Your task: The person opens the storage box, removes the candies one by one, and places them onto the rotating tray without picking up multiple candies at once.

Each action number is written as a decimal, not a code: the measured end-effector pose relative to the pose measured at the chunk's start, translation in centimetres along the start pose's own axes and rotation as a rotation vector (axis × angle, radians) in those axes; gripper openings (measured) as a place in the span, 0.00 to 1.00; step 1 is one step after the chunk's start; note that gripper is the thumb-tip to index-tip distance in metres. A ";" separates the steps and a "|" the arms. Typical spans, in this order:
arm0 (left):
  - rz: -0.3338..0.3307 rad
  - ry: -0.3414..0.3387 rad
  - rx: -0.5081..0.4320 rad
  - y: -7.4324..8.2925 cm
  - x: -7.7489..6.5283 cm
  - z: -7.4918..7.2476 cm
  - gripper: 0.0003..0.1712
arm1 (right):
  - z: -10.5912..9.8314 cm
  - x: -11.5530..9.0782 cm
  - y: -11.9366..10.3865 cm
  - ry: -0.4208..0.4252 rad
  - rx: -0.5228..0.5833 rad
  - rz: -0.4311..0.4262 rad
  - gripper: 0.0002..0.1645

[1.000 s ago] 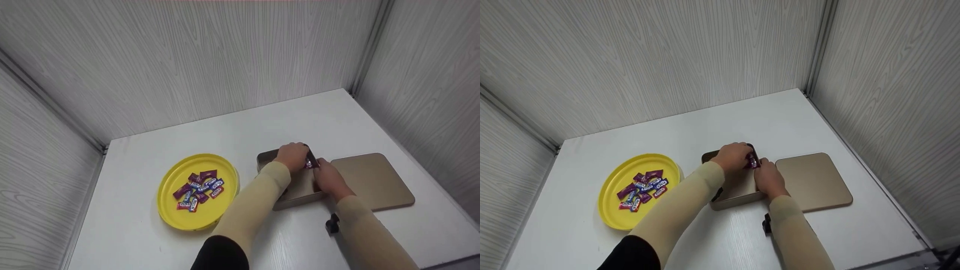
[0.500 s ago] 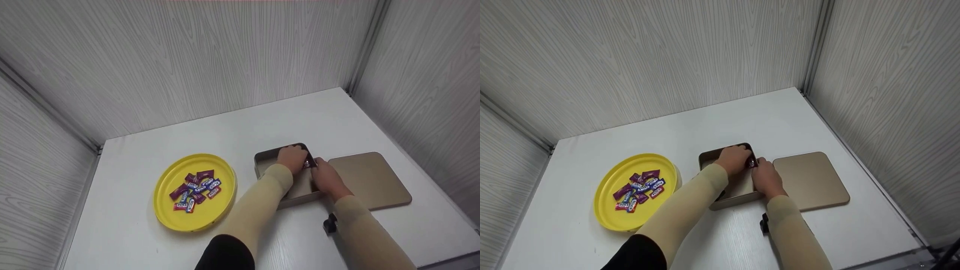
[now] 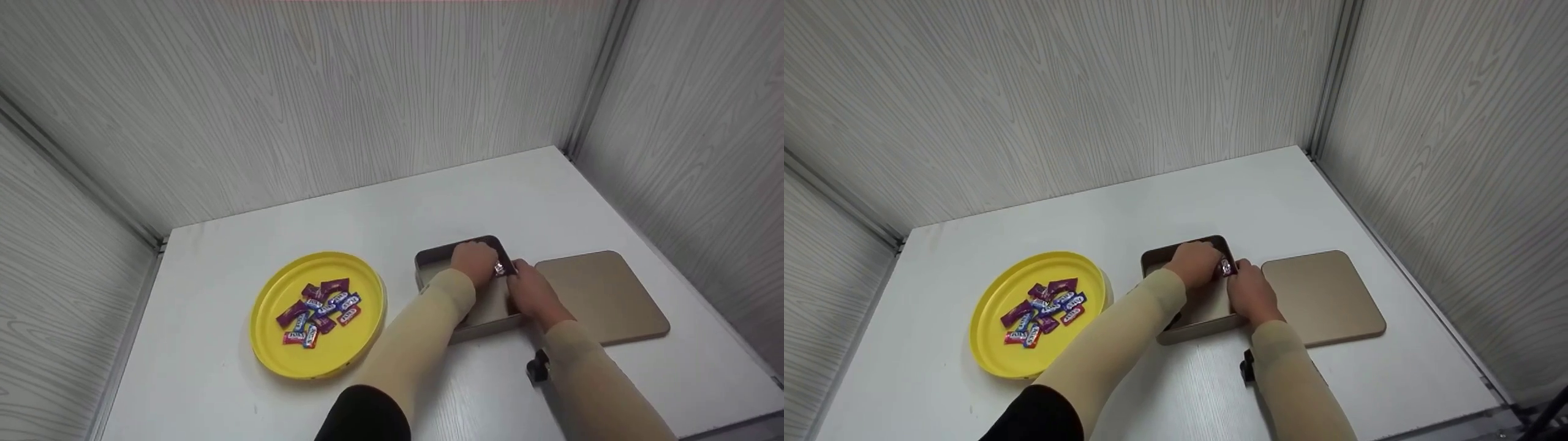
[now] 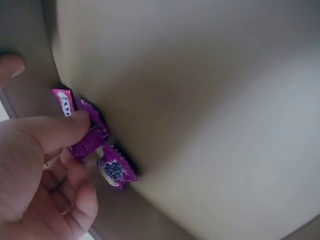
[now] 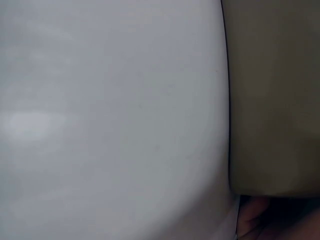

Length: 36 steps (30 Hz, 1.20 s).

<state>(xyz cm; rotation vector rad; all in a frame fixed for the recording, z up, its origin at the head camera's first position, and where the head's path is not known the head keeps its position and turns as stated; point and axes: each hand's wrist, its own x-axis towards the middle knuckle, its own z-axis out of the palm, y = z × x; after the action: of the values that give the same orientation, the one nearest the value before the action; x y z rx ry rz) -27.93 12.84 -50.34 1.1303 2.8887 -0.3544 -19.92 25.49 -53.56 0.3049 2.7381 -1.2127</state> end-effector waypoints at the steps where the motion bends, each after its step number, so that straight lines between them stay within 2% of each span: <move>1: 0.004 0.001 -0.006 -0.2 -0.2 -0.1 0.12 | 0.1 0.0 -0.1 -0.002 0.005 0.005 0.25; 8: 0.015 0.050 -0.080 -1.7 -1.5 -1.9 0.09 | 0.0 0.5 -0.3 -0.014 -0.016 -0.016 0.26; 13: 0.014 0.060 -0.109 -2.8 -2.7 -3.9 0.10 | -0.5 0.9 -0.1 -0.014 -0.055 -0.044 0.26; 19: 0.015 0.100 -0.154 -4.9 -4.5 -5.8 0.08 | -1.0 1.6 0.2 0.006 -0.071 -0.060 0.25; 25: 0.001 0.058 -0.248 -7.7 -7.3 -5.6 0.07 | -0.9 2.0 0.3 -0.006 -0.070 -0.063 0.27; 36: -0.141 -0.031 -0.401 -15.2 -12.3 -4.4 0.06 | -1.6 2.5 -0.2 -0.025 -0.083 -0.056 0.29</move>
<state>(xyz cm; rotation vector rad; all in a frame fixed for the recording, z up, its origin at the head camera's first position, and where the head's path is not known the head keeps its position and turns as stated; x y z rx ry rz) -28.72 -5.23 -41.73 0.8503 2.8339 0.1989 -22.43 26.93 -52.85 0.2046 2.7841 -1.1035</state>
